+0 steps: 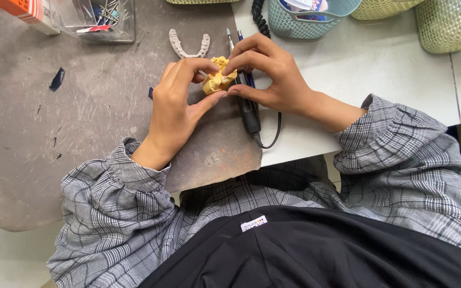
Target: The person holds a yellow dental stone model of a lower jaw and grinds and shapes it with a rotary handpiece, turning the model to work different surfaces. They swap the grinding bit, sort through a container of burs, and continue grinding the model's edges.
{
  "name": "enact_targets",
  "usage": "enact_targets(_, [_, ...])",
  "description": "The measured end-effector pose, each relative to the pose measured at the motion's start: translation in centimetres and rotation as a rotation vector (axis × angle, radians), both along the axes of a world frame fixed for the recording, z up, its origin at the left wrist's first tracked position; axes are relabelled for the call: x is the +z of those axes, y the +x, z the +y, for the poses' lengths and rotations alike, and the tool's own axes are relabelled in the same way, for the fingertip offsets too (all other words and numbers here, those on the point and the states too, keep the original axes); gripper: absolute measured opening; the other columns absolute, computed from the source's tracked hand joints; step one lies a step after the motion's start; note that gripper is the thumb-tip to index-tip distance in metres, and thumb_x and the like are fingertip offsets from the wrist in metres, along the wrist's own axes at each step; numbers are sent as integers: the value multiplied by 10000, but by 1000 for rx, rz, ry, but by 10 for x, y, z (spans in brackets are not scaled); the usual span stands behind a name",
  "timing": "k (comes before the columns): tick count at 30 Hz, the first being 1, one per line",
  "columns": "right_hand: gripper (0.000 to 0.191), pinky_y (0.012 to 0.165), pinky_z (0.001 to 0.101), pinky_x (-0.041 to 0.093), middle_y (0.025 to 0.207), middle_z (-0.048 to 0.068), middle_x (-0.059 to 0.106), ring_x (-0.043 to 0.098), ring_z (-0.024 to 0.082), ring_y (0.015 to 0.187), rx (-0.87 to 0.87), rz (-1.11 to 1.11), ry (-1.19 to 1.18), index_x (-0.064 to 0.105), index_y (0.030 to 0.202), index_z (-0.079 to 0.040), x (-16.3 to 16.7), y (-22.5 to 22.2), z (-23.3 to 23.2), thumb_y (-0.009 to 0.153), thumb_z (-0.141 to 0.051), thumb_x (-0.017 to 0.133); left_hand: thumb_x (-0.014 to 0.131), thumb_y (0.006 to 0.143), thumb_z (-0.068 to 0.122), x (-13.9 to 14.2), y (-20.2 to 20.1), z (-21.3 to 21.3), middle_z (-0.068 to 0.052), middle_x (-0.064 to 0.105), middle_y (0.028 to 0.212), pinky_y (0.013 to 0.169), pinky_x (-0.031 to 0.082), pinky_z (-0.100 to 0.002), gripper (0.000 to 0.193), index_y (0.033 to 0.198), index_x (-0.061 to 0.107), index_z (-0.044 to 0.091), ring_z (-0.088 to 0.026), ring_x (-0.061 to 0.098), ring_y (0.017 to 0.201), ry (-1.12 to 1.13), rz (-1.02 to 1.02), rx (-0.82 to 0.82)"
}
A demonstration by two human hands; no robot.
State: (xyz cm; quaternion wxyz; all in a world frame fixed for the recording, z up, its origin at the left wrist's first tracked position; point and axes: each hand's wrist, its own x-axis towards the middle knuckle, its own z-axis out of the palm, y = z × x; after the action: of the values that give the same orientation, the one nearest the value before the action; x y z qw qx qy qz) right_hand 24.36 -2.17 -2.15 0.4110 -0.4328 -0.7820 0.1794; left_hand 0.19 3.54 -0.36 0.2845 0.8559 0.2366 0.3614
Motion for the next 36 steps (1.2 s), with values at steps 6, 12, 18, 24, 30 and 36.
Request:
enact_targets(6, [248, 956, 312, 605, 1214, 83, 600, 688, 187, 1077, -8, 6, -5, 744, 1169, -84, 0, 0, -1, 956, -119, 867, 915, 849, 125, 0, 1, -1, -48, 687, 1140, 871, 543, -352, 452, 1186, 621, 58, -220, 653, 997, -1, 6, -18])
enact_targets(12, [220, 939, 310, 592, 1185, 84, 627, 690, 197, 1077, -3, -14, 32, 730, 1120, -73, 1, -2, -2, 945, -89, 862, 912, 844, 115, 2, 0, -1, -62, 671, 1155, 876, 542, -346, 427, 1161, 629, 70, -231, 643, 1003, 46, 4, -23])
enact_targets(18, [206, 932, 314, 582, 1184, 83, 629, 688, 203, 1079, -14, -4, 19, 722, 1119, -64, 2, -2, -1, 960, -91, 851, 921, 842, 118, 1, 0, -2, -58, 670, 1149, 879, 539, -355, 424, 1146, 630, 68, -228, 640, 997, 29, 9, -29])
enact_targets(24, [208, 931, 318, 582, 1179, 86, 628, 686, 207, 1076, -2, -9, 13, 736, 1125, -70, 4, -2, -2, 956, -106, 852, 922, 823, 115, 1, 0, -1, -64, 664, 1183, 923, 527, -375, 431, 1160, 655, 76, -264, 629, 1068, 98, 6, -57])
enact_targets(30, [198, 945, 316, 591, 1186, 85, 643, 700, 205, 1087, 7, -5, 11, 754, 1132, -83, 4, -2, -2, 963, -119, 850, 919, 822, 112, 2, 0, 0, -68, 659, 1207, 948, 529, -384, 413, 1145, 664, 79, -281, 629, 1117, 127, 13, -67])
enact_targets(36, [178, 941, 310, 602, 1192, 90, 643, 701, 203, 1089, 23, 1, 2, 761, 1137, -75, 4, -2, -1, 977, -113, 828, 924, 829, 122, 2, -1, -2, -64, 659, 1205, 938, 534, -372, 420, 1153, 660, 87, -262, 632, 1093, 94, -1, -64])
